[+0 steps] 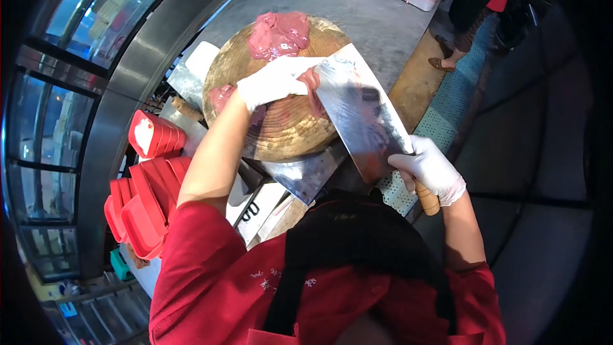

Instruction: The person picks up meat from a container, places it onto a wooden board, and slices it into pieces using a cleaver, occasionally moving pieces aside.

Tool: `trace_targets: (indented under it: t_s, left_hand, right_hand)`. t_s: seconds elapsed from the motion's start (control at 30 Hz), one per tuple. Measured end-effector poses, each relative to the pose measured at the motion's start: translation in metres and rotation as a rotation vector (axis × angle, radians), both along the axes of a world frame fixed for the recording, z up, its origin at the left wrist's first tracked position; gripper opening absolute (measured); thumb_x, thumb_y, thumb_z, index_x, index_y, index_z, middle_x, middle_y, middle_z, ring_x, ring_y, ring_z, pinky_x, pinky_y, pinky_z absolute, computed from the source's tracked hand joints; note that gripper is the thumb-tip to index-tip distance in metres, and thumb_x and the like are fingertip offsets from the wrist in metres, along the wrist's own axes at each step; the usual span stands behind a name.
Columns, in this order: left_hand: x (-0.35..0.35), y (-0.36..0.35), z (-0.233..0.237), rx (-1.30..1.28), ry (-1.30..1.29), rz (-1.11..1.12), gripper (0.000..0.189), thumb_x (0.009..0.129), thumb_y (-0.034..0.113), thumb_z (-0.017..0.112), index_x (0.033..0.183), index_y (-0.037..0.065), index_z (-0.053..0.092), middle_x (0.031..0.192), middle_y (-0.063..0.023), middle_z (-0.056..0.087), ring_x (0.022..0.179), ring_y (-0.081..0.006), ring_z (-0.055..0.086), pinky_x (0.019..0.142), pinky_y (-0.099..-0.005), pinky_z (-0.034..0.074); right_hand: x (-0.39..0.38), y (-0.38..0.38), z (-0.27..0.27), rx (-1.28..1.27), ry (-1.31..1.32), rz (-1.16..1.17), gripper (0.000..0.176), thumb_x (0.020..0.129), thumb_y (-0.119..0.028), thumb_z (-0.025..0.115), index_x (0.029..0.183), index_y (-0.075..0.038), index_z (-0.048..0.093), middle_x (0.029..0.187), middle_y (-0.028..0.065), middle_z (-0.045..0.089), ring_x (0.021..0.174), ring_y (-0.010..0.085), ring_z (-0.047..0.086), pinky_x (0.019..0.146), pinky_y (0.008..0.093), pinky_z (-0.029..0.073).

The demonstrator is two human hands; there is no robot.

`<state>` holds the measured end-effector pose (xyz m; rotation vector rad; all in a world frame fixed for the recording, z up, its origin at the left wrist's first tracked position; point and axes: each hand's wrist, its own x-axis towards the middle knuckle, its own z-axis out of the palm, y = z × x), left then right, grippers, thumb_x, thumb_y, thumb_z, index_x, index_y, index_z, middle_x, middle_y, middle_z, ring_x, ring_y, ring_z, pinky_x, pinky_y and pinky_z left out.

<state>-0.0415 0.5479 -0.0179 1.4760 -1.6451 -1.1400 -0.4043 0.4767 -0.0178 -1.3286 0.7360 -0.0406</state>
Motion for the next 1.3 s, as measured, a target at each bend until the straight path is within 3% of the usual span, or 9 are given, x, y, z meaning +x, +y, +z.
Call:
trace_targets:
  t_s: [0.27, 0.37, 0.53, 0.8, 0.87, 0.93, 1.0, 1.17, 1.3]
  left_hand:
    - [0.065, 0.103, -0.007, 0.196, -0.125, 0.697, 0.052, 0.08, -0.001, 0.072, 0.132, -0.002, 0.064, 0.118, -0.0104, 0.072, 0.107, -0.0172, 0.067, 0.098, -0.0283, 0.051]
    - [0.09, 0.082, -0.02, 0.08, -0.428, 0.766, 0.043, 0.082, 0.016, 0.076, 0.121, 0.001, 0.07, 0.109, -0.0128, 0.074, 0.1, -0.0178, 0.067, 0.088, -0.0319, 0.053]
    - [0.082, -0.002, -0.018, -0.377, -1.05, 0.613, 0.042, 0.08, 0.032, 0.075, 0.111, 0.004, 0.068, 0.103, -0.0201, 0.069, 0.1, -0.0406, 0.064, 0.091, -0.0465, 0.05]
    - [0.13, -0.037, -0.048, -0.409, -1.027, 0.617, 0.022, 0.091, 0.009, 0.053, 0.101, 0.005, 0.072, 0.104, -0.0207, 0.07, 0.1, -0.0367, 0.066, 0.088, -0.0432, 0.052]
    - [0.155, -0.045, -0.043, -0.373, -0.537, 0.737, 0.02, 0.087, 0.005, 0.056, 0.095, 0.005, 0.075, 0.1, -0.0198, 0.072, 0.095, -0.033, 0.069, 0.084, -0.0375, 0.053]
    - [0.136, -0.05, 0.023, -0.222, -0.514, 0.682, 0.018, 0.083, 0.003, 0.059, 0.091, 0.004, 0.076, 0.094, -0.019, 0.073, 0.089, -0.0298, 0.071, 0.08, -0.0339, 0.054]
    - [0.147, -0.067, 0.045, -0.504, -0.724, 0.628, 0.019, 0.081, 0.003, 0.06, 0.092, 0.002, 0.075, 0.088, -0.0144, 0.074, 0.077, -0.0207, 0.07, 0.075, -0.0317, 0.055]
    - [0.12, -0.085, 0.124, -0.165, -0.3, 0.384, 0.026, 0.087, -0.001, 0.054, 0.103, 0.002, 0.075, 0.09, -0.0045, 0.073, 0.08, -0.0131, 0.067, 0.074, -0.0289, 0.055]
    - [0.09, -0.1, 0.129, -0.181, -0.324, 0.322, 0.026, 0.088, -0.001, 0.056, 0.106, 0.001, 0.074, 0.092, -0.005, 0.073, 0.083, -0.0146, 0.068, 0.077, -0.0289, 0.055]
  right_hand:
    - [0.008, 0.018, -0.007, 0.002, 0.09, 0.028, 0.017, 0.092, -0.015, 0.067, 0.092, 0.001, 0.061, 0.063, 0.0022, 0.058, 0.046, 0.01, 0.055, 0.041, 0.0264, 0.043]
    - [0.005, 0.025, -0.015, 0.002, 0.111, -0.052, 0.014, 0.091, -0.013, 0.067, 0.091, 0.0, 0.061, 0.063, 0.0032, 0.059, 0.045, 0.0111, 0.055, 0.042, 0.0273, 0.044]
    - [0.0, 0.037, -0.022, 0.079, 0.116, -0.255, 0.007, 0.092, -0.006, 0.065, 0.097, -0.002, 0.064, 0.067, 0.0036, 0.06, 0.047, 0.0124, 0.056, 0.043, 0.0276, 0.045]
    - [-0.02, 0.055, -0.02, 0.121, 0.069, -0.396, 0.011, 0.094, -0.007, 0.067, 0.103, -0.001, 0.064, 0.067, 0.0046, 0.06, 0.047, 0.0114, 0.053, 0.042, 0.0274, 0.044]
    - [-0.026, 0.056, -0.02, 0.099, 0.069, -0.415, 0.011, 0.094, -0.007, 0.067, 0.103, -0.001, 0.064, 0.066, 0.0048, 0.06, 0.047, 0.0115, 0.053, 0.041, 0.0273, 0.044]
    - [-0.03, 0.055, -0.019, 0.076, 0.069, -0.426, 0.01, 0.095, -0.007, 0.067, 0.102, -0.001, 0.064, 0.066, 0.005, 0.06, 0.046, 0.0115, 0.053, 0.041, 0.0272, 0.044]
    - [-0.031, 0.054, -0.019, 0.081, 0.05, -0.453, 0.009, 0.095, -0.006, 0.066, 0.101, 0.0, 0.063, 0.066, 0.0053, 0.06, 0.046, 0.0116, 0.053, 0.041, 0.027, 0.044]
    - [-0.034, 0.05, -0.022, 0.066, 0.059, -0.473, 0.009, 0.095, -0.004, 0.064, 0.102, 0.001, 0.063, 0.066, 0.0044, 0.059, 0.047, 0.0108, 0.053, 0.041, 0.0268, 0.044]
    - [-0.039, 0.048, -0.023, 0.067, 0.039, -0.474, 0.011, 0.095, -0.003, 0.064, 0.104, 0.002, 0.064, 0.067, 0.0033, 0.059, 0.048, 0.0102, 0.053, 0.042, 0.0268, 0.044]
